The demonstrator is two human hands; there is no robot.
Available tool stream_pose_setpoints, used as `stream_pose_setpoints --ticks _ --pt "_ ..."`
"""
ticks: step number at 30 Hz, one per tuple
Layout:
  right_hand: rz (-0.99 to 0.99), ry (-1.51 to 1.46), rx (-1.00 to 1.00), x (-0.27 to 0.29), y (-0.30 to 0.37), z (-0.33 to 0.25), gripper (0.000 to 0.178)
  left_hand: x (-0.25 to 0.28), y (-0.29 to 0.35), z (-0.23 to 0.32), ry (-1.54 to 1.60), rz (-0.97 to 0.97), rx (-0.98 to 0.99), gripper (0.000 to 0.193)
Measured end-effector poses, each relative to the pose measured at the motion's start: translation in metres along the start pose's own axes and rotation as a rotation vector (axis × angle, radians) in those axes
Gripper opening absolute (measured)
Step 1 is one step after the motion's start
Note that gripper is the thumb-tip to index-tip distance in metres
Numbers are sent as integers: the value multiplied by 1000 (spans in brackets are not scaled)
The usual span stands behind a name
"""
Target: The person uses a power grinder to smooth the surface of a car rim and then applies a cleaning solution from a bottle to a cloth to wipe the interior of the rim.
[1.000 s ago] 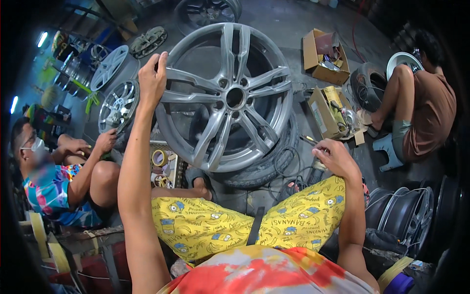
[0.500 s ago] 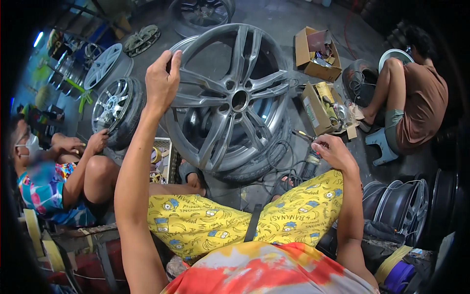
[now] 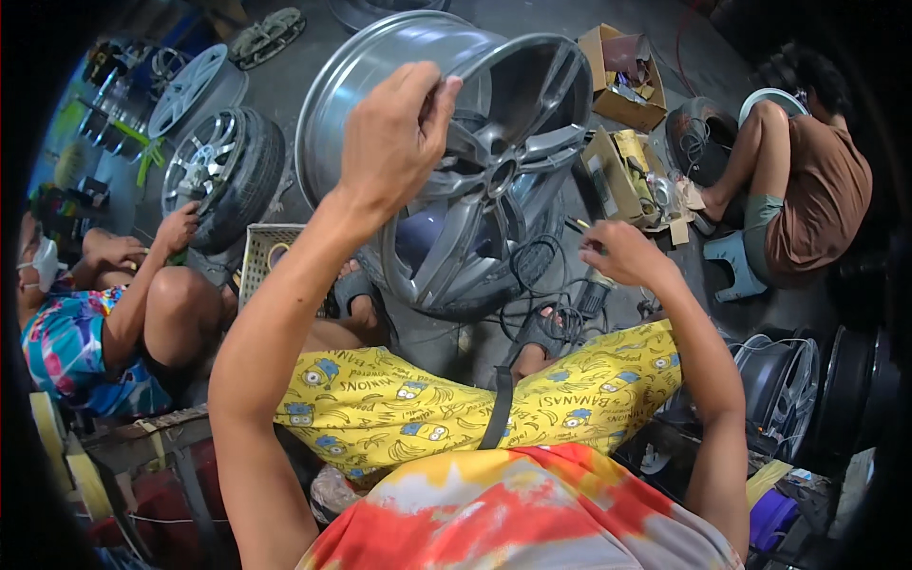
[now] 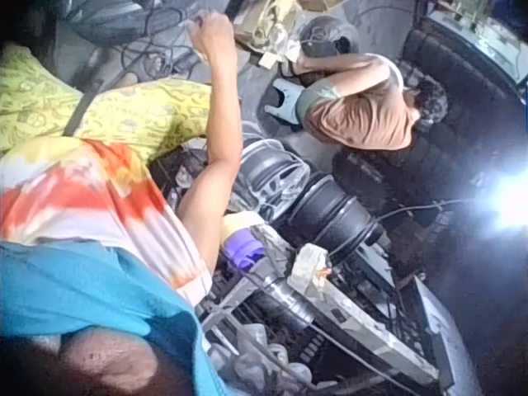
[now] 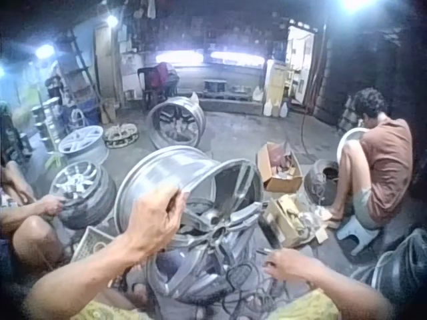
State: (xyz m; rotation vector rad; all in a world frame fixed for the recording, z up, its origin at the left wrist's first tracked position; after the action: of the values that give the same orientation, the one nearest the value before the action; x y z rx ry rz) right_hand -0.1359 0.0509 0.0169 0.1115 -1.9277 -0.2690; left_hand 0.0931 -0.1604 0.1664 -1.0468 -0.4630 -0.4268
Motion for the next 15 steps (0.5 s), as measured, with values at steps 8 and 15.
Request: stream_pose_setpoints --ticks 8,15 --pt "-89 335 -221 -154 -104 73 56 11 -5 -23 -95 -34 -9 29" --pt "-146 251 -364 -165 -88 124 38 18 3 -22 -40 43 -114 26"
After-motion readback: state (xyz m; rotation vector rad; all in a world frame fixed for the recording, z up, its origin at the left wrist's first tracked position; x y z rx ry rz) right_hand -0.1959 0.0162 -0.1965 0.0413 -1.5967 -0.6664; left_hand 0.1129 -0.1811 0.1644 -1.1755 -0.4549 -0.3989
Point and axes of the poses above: each hand's wrist, its own y-axis away from the middle knuckle, its own x-axis out of the back of the hand, z = x × y, the point moved 5 cm from there along -y, towards the middle knuckle, and after that the axes turned 5 degrees about y, right-handed, at the moved point
